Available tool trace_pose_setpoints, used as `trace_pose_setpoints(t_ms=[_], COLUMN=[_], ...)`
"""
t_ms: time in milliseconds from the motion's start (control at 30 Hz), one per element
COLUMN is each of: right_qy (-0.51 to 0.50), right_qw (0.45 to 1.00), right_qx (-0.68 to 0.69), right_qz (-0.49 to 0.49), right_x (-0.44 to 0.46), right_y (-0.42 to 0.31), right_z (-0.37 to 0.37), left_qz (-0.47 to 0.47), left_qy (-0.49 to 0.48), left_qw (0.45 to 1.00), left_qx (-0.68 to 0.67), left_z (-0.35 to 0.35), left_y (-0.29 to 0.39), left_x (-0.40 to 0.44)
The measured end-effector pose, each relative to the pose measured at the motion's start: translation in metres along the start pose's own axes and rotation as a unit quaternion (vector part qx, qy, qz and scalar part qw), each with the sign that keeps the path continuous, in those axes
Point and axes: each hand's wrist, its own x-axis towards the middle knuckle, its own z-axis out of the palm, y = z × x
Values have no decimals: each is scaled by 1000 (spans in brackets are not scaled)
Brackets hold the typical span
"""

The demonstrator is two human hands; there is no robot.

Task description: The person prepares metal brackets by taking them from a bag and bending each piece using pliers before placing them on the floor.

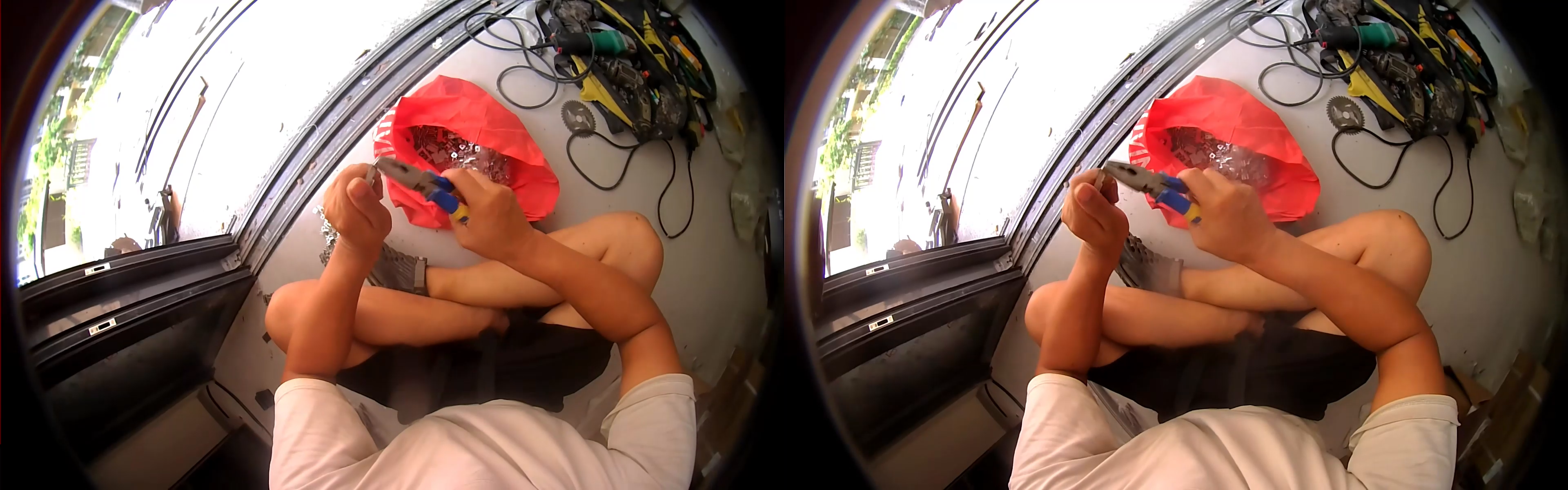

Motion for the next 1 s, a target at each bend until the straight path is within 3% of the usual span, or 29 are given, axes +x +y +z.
trace_pose_setpoints(t_ms=[100,167,300,367,467,500,567,633,667,767,867,1000], right_qy=[51,56,53,20,-32,-60,-88,-156,-158,-171,-225,-304], right_qw=[993,989,979,982,977,973,968,959,960,951,940,879], right_qx=[101,122,147,135,138,152,167,121,118,147,132,241], right_qz=[-20,70,133,133,161,165,168,201,201,213,219,277], right_x=[13,24,17,7,2,2,1,-3,-5,-11,-14,-20], right_y=[-2,-10,16,22,9,6,4,11,14,17,17,21], right_z=[-13,-33,-29,-19,-15,-14,-10,-5,-2,6,13,24], left_qz=[-17,-68,-107,-247,-426,-425,-508,-522,-536,-515,-501,-479], left_qy=[2,6,15,35,45,46,64,65,64,56,44,29], left_qw=[999,992,989,941,824,825,711,683,653,633,630,642], left_qx=[-39,-109,-99,-228,-371,-369,-482,-508,-532,-576,-592,-598], left_z=[2,-1,-4,0,-3,-6,-12,-16,-17,-19,-21,-24], left_y=[0,2,11,17,20,17,10,0,-4,-11,-11,-15], left_x=[-7,-9,5,2,14,17,22,22,21,19,20,18])
